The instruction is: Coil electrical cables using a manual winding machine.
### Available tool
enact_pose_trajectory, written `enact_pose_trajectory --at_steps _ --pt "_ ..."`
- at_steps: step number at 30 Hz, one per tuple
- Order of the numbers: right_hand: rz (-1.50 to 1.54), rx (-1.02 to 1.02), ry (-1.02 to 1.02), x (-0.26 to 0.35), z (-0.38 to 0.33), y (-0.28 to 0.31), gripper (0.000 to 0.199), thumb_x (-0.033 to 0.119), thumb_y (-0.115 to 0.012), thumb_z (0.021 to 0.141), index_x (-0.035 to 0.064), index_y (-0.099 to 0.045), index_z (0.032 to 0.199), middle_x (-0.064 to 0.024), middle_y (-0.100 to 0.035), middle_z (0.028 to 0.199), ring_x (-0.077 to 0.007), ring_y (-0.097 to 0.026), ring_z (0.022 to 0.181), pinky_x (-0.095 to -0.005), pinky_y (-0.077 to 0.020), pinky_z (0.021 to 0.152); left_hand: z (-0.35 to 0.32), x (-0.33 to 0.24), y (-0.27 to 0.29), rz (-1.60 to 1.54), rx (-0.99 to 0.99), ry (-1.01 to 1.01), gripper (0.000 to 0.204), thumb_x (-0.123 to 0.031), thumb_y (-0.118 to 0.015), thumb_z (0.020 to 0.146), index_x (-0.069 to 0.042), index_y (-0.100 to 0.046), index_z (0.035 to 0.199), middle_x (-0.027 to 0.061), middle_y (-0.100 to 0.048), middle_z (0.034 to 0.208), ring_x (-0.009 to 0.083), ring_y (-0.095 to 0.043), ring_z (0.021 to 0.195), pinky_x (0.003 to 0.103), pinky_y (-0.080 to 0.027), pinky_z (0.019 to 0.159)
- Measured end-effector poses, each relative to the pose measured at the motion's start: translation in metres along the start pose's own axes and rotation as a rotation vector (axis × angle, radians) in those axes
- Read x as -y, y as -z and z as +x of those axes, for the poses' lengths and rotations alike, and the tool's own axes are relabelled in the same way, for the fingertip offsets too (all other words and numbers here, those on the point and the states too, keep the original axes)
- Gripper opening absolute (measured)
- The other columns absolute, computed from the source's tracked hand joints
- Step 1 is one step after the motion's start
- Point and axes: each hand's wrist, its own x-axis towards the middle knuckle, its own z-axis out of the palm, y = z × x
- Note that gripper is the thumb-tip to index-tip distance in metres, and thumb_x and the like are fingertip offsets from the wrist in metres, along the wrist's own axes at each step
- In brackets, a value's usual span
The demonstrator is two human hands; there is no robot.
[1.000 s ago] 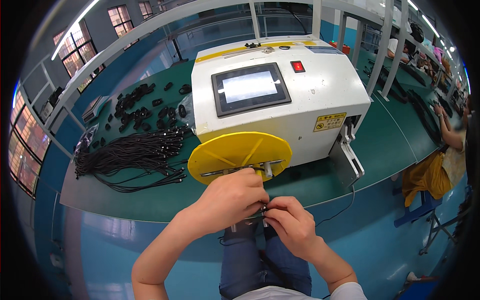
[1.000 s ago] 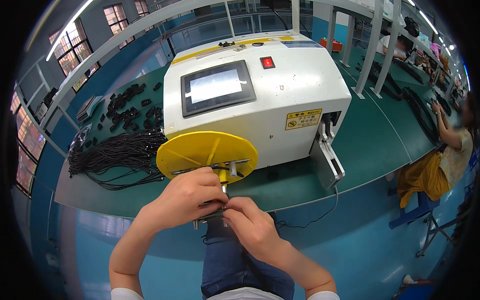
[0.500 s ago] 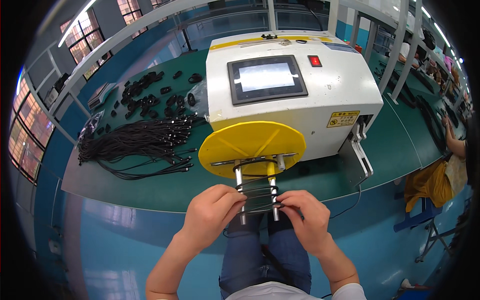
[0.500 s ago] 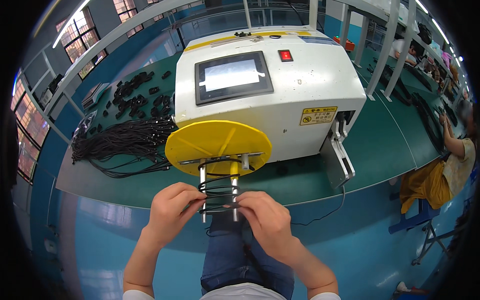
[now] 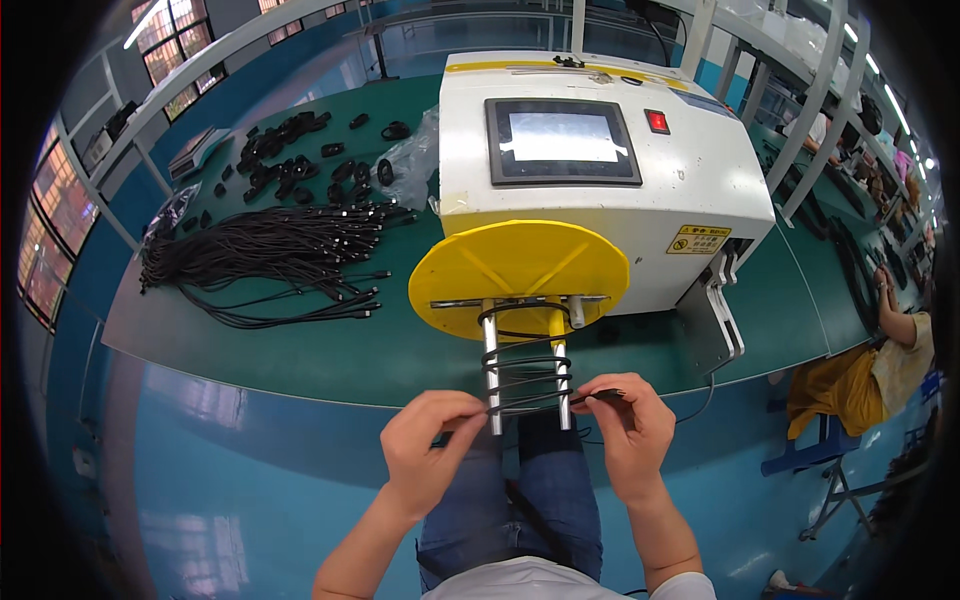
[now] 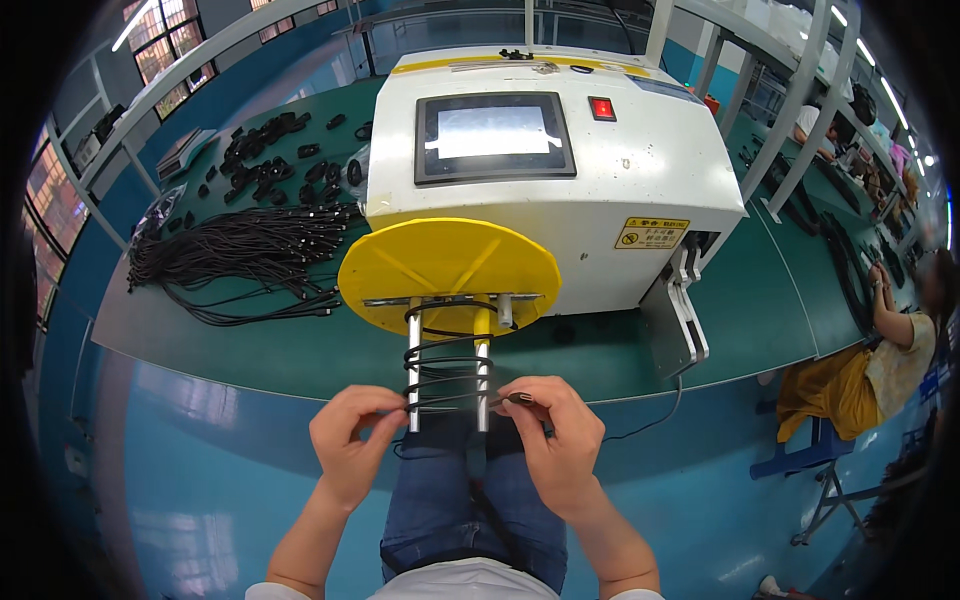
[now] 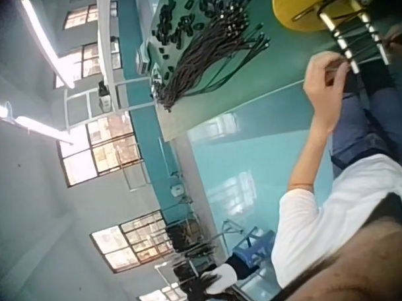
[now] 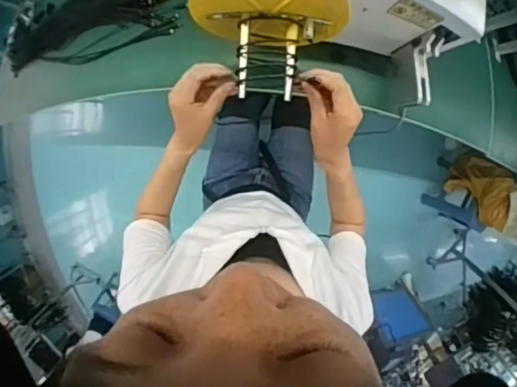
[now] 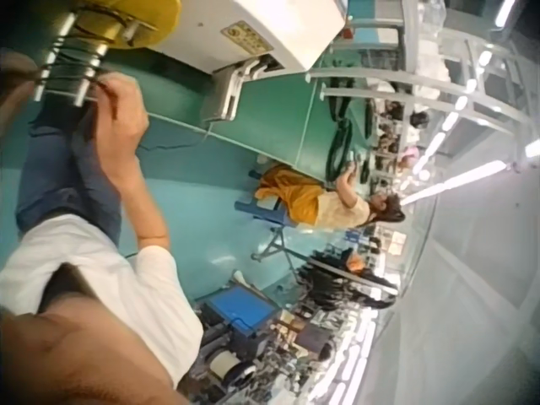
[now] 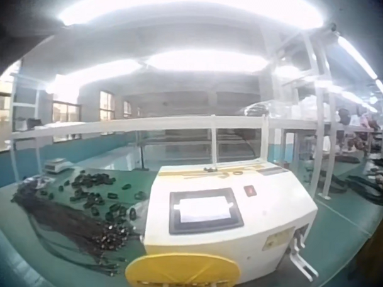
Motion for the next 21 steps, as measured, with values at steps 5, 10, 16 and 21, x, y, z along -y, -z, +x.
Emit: enact_pose_trajectory --at_steps 5,10,16,21 --pt "0.163 -0.073 -0.211 -0.001 -0.004 -0.004 0.011 -0.012 -0.059 0.082 -0.005 -0.057 0.091 -0.0128 -0.065 0.091 -0.0181 -0.068 0.08 -0.0271 -0.0569 0.072 -0.002 -0.005 -0.002 0.064 0.056 0.057 0.015 0.012 -0.064 0.076 0.005 -0.062 0.089 0.0112 -0.064 0.092 0.0157 -0.064 0.08 0.024 -0.056 0.068" --pt "0.305 -0.106 -0.336 -0.009 -0.006 -0.007 0.011 -0.011 -0.055 0.083 -0.0046 -0.054 0.091 -0.0159 -0.063 0.09 -0.0202 -0.066 0.078 -0.0317 -0.0582 0.071 -0.003 0.004 -0.005 0.058 0.031 0.02 0.016 0.013 -0.065 0.075 0.004 -0.062 0.088 0.012 -0.064 0.094 0.0148 -0.064 0.079 0.024 -0.056 0.069" --pt "0.44 -0.178 -0.326 -0.011 -0.018 -0.01 0.01 -0.011 -0.055 0.084 -0.0049 -0.052 0.092 -0.0174 -0.064 0.091 -0.0222 -0.067 0.079 -0.0328 -0.0583 0.073 0.008 0.013 -0.005 -0.288 -0.035 0.237 0.011 0.007 -0.057 0.084 0.006 -0.064 0.093 0.0114 -0.064 0.096 0.0162 -0.065 0.084 0.026 -0.057 0.071" --pt "0.45 -0.179 -0.329 -0.012 -0.015 -0.009 0.011 -0.011 -0.055 0.084 -0.0054 -0.053 0.093 -0.0176 -0.064 0.092 -0.0226 -0.068 0.08 -0.0326 -0.0582 0.075 0.032 0.023 -0.007 -0.309 0.123 0.327 0.017 0.006 -0.052 0.089 0.005 -0.066 0.1 0.0103 -0.065 0.098 0.0187 -0.066 0.087 0.029 -0.059 0.072"
